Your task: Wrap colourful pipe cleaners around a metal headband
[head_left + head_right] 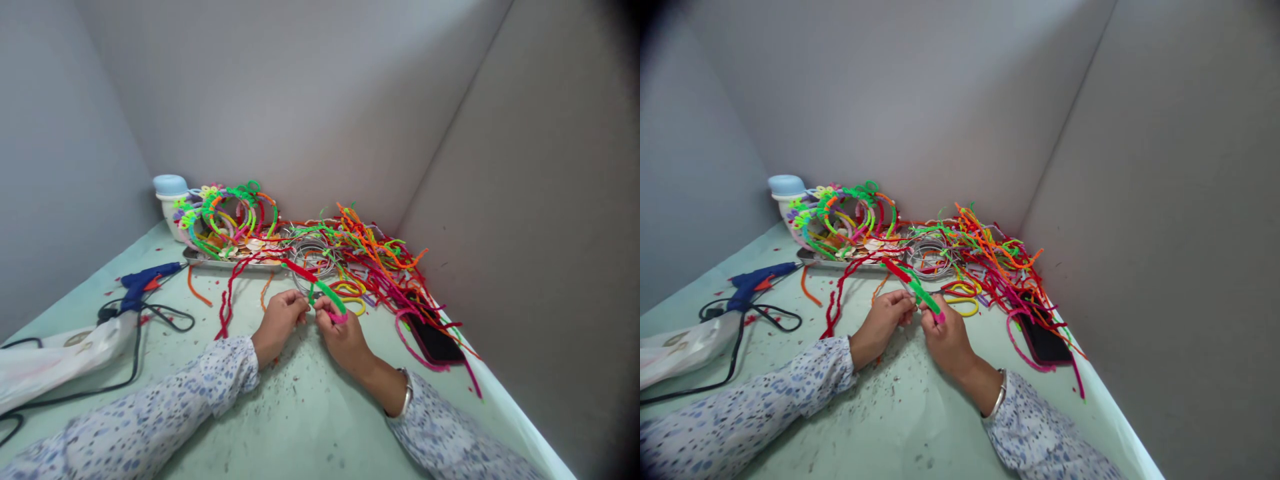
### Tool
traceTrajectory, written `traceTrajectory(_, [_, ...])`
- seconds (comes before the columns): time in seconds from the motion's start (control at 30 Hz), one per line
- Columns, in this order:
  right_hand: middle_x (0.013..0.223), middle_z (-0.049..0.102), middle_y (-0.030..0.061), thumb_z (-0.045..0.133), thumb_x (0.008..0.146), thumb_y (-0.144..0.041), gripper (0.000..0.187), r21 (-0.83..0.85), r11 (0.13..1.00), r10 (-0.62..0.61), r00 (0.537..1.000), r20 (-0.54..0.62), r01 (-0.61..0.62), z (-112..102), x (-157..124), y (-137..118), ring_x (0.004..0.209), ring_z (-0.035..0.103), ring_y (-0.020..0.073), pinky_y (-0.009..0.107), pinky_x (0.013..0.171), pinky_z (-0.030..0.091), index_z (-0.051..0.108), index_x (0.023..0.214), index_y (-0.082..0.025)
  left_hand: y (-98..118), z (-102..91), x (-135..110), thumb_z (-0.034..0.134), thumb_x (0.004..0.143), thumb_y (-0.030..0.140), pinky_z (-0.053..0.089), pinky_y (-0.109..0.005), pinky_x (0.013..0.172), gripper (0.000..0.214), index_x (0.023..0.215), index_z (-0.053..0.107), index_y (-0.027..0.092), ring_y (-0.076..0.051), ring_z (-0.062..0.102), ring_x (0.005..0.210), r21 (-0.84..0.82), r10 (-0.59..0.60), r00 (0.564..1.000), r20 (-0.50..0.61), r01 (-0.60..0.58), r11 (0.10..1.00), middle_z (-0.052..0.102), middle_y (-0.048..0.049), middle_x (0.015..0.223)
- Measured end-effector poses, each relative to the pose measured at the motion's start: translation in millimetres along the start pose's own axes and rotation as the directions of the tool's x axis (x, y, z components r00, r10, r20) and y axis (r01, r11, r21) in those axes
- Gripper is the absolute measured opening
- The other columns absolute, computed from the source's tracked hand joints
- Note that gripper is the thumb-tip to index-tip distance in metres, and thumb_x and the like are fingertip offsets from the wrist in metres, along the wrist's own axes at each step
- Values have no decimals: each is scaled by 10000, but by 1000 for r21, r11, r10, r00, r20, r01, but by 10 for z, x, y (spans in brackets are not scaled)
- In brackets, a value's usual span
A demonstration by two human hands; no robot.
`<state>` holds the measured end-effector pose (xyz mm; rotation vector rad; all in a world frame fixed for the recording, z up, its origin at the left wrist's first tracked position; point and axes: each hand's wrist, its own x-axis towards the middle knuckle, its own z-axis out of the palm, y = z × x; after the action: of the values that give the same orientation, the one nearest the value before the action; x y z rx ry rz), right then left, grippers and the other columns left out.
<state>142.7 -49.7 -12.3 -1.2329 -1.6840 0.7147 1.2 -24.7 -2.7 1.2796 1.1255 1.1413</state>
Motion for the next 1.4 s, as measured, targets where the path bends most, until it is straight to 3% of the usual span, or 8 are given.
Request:
traceTrajectory(0.2, [651,530,-39,440,814,-187,133,58,998,29,998,-62,-26,-9,16,22,540,456,123,214,510,351,555,877,-210,2,16,-8,579,753,329,324,-214,482,188,688,587,153,-95,443,455,-13,-15,1000,14,15,1000,533,32,489])
traceTrajectory(0.43, [648,520,-47,442,793,-159,131,96,995,16,998,-59,-11,-32,12,37,533,449,120,217,521,364,532,872,-209,-5,24,-19,609,730,320,328,-211,491,184,665,589,150,-89,441,451,-35,-41,999,6,41,999,530,35,477])
traceTrajectory(0.93, [831,626,17,468,835,-168,112,-42,982,-186,983,5,186,-66,-38,-71,745,577,175,257,679,418,546,906,-207,-4,-9,-14,537,673,232,272,-240,465,214,477,467,183,-95,375,449,-24,37,999,-10,-38,999,431,37,450])
traceTrajectory(1.13, [843,632,13,475,843,-171,101,-20,991,-133,991,-17,133,-59,-29,-46,739,582,171,251,664,418,547,899,-213,-75,-17,9,539,717,254,264,-239,448,181,556,536,170,-98,387,438,-9,28,1000,-3,-28,1000,459,31,473])
traceTrajectory(1.4, [811,623,1,460,864,-203,104,39,997,-66,997,-47,68,-56,-15,-24,669,565,152,244,615,417,554,908,-212,16,17,-40,598,733,380,330,-230,476,211,706,570,173,-109,442,485,-68,-1,999,-37,-2,998,504,38,555])
